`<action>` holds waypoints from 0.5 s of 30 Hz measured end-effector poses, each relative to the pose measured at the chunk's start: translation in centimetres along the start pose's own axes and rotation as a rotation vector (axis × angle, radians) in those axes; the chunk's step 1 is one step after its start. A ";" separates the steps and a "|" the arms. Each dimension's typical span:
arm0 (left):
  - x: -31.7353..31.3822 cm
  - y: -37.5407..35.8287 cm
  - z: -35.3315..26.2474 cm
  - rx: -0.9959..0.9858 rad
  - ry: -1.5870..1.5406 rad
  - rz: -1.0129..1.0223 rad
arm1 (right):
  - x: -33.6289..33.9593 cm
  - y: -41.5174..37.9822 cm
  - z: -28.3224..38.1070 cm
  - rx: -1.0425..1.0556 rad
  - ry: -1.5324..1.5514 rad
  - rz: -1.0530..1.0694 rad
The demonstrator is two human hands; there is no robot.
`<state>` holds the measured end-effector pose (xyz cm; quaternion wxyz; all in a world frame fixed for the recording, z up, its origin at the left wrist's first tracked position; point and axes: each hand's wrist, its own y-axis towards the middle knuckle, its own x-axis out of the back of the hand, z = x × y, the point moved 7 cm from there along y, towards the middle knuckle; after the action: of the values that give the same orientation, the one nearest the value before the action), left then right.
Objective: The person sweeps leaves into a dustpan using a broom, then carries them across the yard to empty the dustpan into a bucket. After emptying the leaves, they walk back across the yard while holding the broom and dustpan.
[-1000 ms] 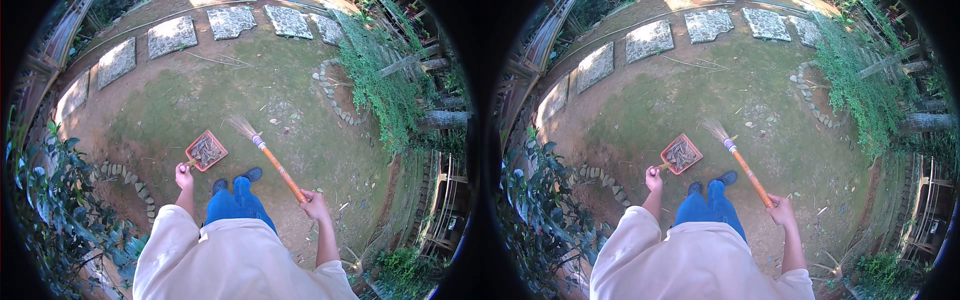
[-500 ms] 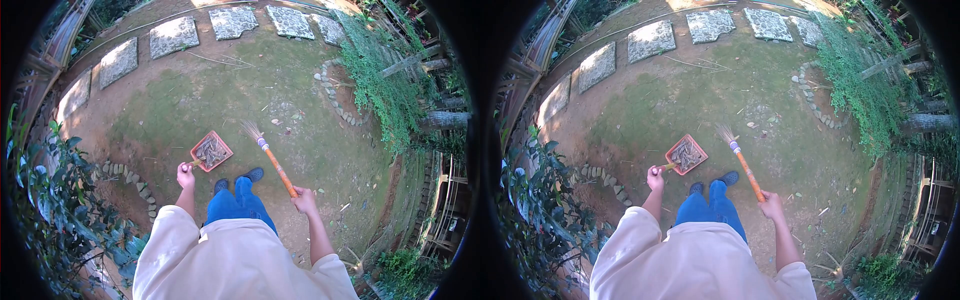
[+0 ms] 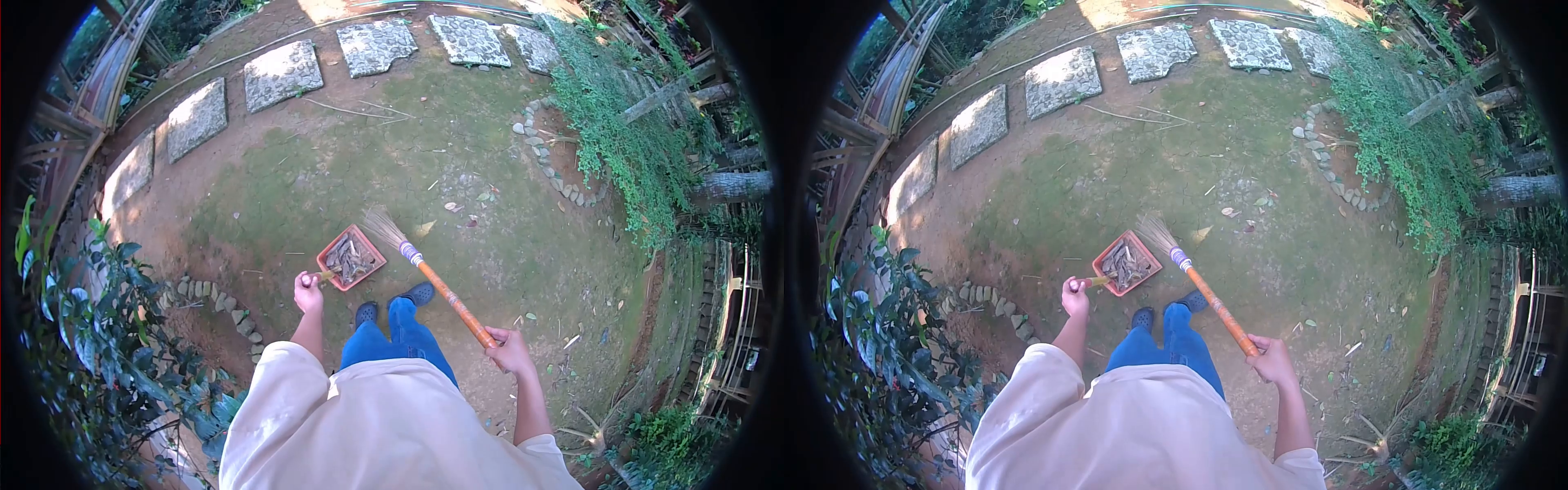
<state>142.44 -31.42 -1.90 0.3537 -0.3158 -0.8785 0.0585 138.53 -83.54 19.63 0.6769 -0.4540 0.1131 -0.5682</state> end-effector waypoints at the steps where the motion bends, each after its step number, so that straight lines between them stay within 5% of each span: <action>1: 0.0 -0.2 -0.8 -0.004 -0.006 -0.003 | 0.7 0.2 -0.3 0.005 0.036 -0.011; 15: -8.2 -0.6 -10.8 -0.129 0.040 0.045 | 11.3 3.7 -5.4 0.042 0.119 -0.274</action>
<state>153.78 -38.08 1.46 0.3487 -0.3587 -0.8659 0.0033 141.10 -96.17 17.97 0.5943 -0.4166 0.0779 -0.6835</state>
